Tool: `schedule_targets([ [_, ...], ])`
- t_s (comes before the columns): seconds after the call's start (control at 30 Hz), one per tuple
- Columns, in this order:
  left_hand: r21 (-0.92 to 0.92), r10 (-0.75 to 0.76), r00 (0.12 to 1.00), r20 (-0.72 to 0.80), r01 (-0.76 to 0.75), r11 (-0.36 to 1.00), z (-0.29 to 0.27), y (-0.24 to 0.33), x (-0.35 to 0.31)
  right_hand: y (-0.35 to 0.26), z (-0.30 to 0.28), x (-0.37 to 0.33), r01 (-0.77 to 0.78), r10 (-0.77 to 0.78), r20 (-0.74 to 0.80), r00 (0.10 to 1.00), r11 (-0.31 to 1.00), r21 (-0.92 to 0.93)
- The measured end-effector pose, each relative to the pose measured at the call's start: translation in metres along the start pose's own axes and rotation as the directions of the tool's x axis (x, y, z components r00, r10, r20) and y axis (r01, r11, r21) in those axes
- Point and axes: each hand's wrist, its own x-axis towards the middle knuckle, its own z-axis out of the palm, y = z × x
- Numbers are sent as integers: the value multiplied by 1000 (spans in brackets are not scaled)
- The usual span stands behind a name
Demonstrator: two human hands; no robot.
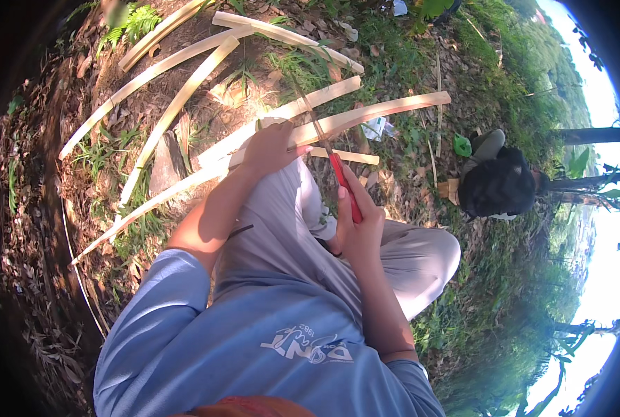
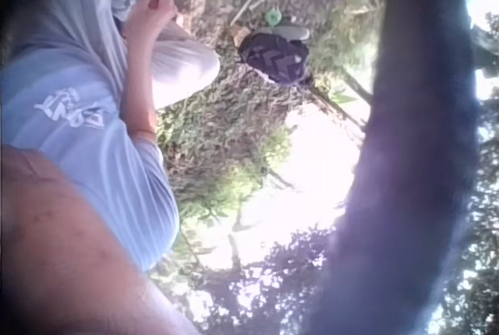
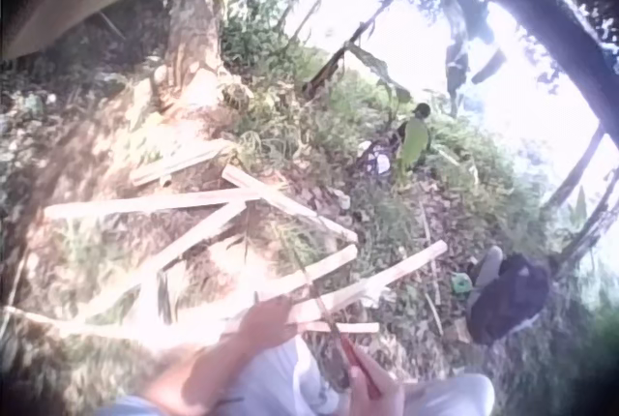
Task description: The person sits on the ground in a wooded area and uses a red-handled knife to shave thin strips from a piece of light-colored wood. They hold the wood against their leg and repeatedly scrape the blade along its length to create shavings.
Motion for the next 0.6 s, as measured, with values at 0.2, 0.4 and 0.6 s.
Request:
schedule_targets([
  [0.2, 72, -86, 993, 77, 81, 994, 13, -10, 11, 37, 49, 65, 148, -149, -11, 989, 986, -76],
  [0.4, 49, -125, 990, 63, 122, 991, 27, -17, 16, 37, 18, 4, -20, 22, -80, 997, 1000, 21],
  [0.6, 55, -146, 985, 90, 142, 988, 25, -16, 19, 25, -49, -83, 37, -31, 39, 999, 986, -160],
])
